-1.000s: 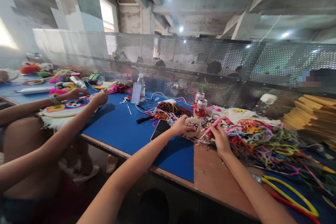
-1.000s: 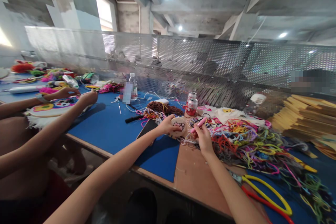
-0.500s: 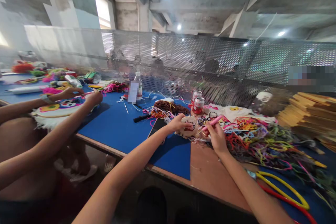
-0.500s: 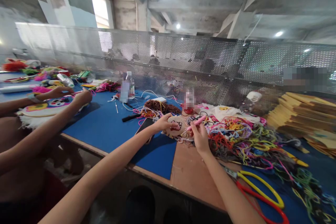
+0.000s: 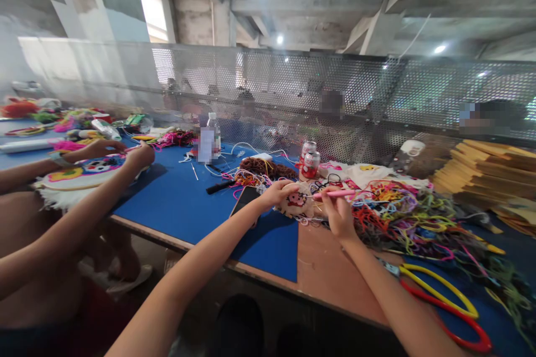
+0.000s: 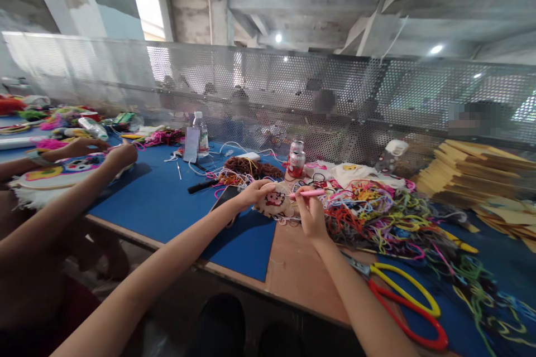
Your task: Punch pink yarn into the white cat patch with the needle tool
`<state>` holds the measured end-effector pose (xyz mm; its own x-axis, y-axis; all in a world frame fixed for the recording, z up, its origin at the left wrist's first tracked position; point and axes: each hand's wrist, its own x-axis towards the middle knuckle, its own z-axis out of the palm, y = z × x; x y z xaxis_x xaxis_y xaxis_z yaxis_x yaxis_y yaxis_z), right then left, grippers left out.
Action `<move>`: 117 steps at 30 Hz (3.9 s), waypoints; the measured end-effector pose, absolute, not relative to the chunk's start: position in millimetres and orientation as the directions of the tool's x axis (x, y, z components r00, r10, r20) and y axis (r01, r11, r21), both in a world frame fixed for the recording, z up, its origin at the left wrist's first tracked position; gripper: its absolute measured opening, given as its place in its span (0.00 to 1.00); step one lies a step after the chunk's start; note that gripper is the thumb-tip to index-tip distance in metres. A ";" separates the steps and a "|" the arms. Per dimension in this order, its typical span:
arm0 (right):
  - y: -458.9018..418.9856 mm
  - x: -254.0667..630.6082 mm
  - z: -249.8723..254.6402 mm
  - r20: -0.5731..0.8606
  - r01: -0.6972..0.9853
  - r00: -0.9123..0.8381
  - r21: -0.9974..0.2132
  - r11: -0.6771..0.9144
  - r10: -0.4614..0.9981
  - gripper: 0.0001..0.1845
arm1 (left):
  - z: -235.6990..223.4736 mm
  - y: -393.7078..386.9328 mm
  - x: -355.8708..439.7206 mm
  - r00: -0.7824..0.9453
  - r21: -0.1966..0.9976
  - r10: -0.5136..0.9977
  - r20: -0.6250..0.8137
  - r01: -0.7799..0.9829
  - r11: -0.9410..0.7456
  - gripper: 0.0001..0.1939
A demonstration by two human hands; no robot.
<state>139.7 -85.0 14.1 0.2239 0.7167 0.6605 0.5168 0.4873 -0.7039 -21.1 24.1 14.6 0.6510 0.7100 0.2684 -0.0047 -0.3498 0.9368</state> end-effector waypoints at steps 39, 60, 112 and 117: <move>-89.7 141.2 12.6 0.694 0.734 0.076 -0.525 0.432 0.716 0.12 | 15.0 16.1 -18.8 0.642 0.981 0.744 0.186 -0.073 -0.182 0.21; -88.8 139.6 13.1 0.687 0.729 0.069 -0.530 0.434 0.724 0.13 | 18.7 13.3 -19.2 0.636 0.981 0.749 0.187 -0.083 -0.175 0.20; -79.2 140.7 5.2 0.732 0.838 -0.227 -0.190 0.512 0.642 0.08 | 15.2 6.7 -16.8 0.656 0.984 0.740 0.151 -0.173 -0.047 0.21; -83.7 138.8 3.8 0.695 0.862 -0.233 -0.175 0.475 0.680 0.10 | 15.3 7.2 -16.4 0.657 0.983 0.733 0.173 -0.166 -0.083 0.20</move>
<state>138.8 -83.7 3.8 -0.2333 0.6799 0.6952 0.8622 0.4752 -0.1754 -16.4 7.2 15.3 0.6575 0.7333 0.1731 -0.1658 -0.0833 0.9826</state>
